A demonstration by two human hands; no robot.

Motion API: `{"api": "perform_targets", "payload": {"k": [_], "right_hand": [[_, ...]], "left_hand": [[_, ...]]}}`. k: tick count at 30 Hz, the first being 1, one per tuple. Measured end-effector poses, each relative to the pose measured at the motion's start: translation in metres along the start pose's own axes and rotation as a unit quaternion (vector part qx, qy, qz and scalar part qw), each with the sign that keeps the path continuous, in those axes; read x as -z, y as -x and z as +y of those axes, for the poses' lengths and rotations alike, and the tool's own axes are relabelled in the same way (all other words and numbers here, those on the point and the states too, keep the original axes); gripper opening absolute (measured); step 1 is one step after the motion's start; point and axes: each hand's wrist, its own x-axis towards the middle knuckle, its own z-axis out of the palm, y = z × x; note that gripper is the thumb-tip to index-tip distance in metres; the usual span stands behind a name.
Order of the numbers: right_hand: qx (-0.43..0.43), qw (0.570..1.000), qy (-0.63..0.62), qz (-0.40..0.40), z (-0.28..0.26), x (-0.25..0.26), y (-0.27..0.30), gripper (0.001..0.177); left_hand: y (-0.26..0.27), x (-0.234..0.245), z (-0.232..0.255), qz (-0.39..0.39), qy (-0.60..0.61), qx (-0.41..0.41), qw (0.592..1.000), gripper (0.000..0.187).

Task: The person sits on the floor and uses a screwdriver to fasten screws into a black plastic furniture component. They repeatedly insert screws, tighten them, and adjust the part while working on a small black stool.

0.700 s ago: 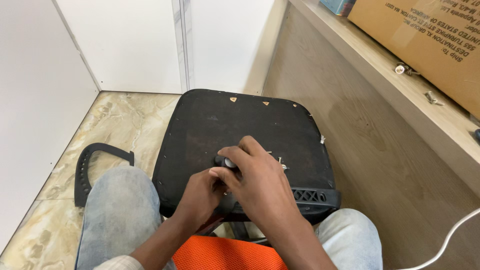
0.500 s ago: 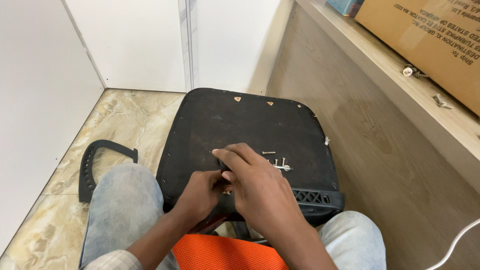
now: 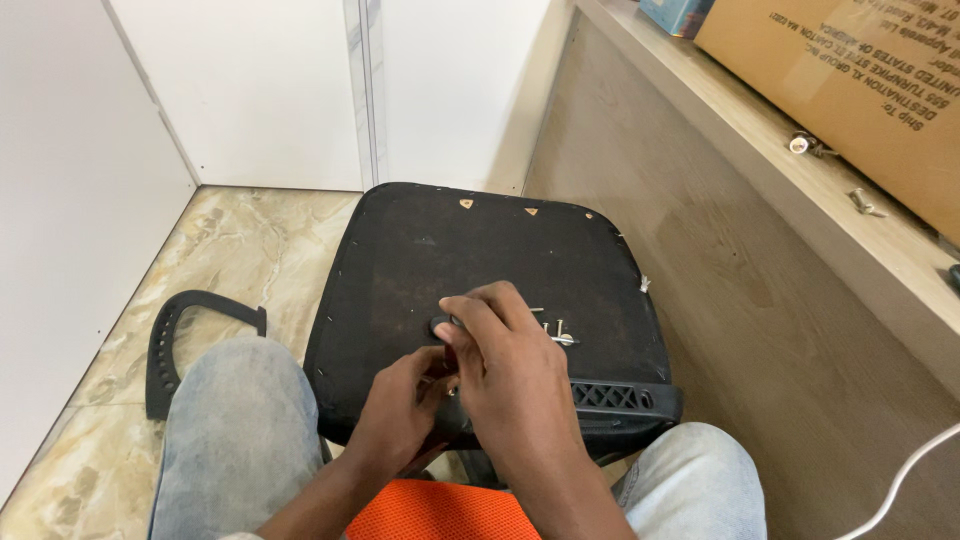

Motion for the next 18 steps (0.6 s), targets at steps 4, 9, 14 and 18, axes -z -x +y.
{"api": "perform_targets", "payload": {"k": [4, 9, 14, 18], "right_hand": [[-0.002, 0.999, 0.038, 0.026, 0.0027, 0.0002, 0.0012, 0.028], [0.239, 0.967, -0.021, 0.087, 0.007, 0.0042, 0.0056, 0.029], [-0.049, 0.998, 0.047, -0.017, 0.0015, 0.0001, -0.0017, 0.034], [0.045, 0.995, 0.077, 0.031, 0.0063, -0.003, 0.0004, 0.032]], "left_hand": [[0.0004, -0.008, -0.0006, 0.049, -0.086, -0.066, 0.993, 0.021], [-0.0048, -0.0048, -0.0005, 0.044, -0.141, -0.038, 0.988, 0.016], [0.0, -0.0074, 0.0029, 0.024, -0.029, -0.037, 0.999, 0.02], [-0.0006, -0.0104, 0.0047, 0.051, -0.079, -0.049, 0.994, 0.022]]}}
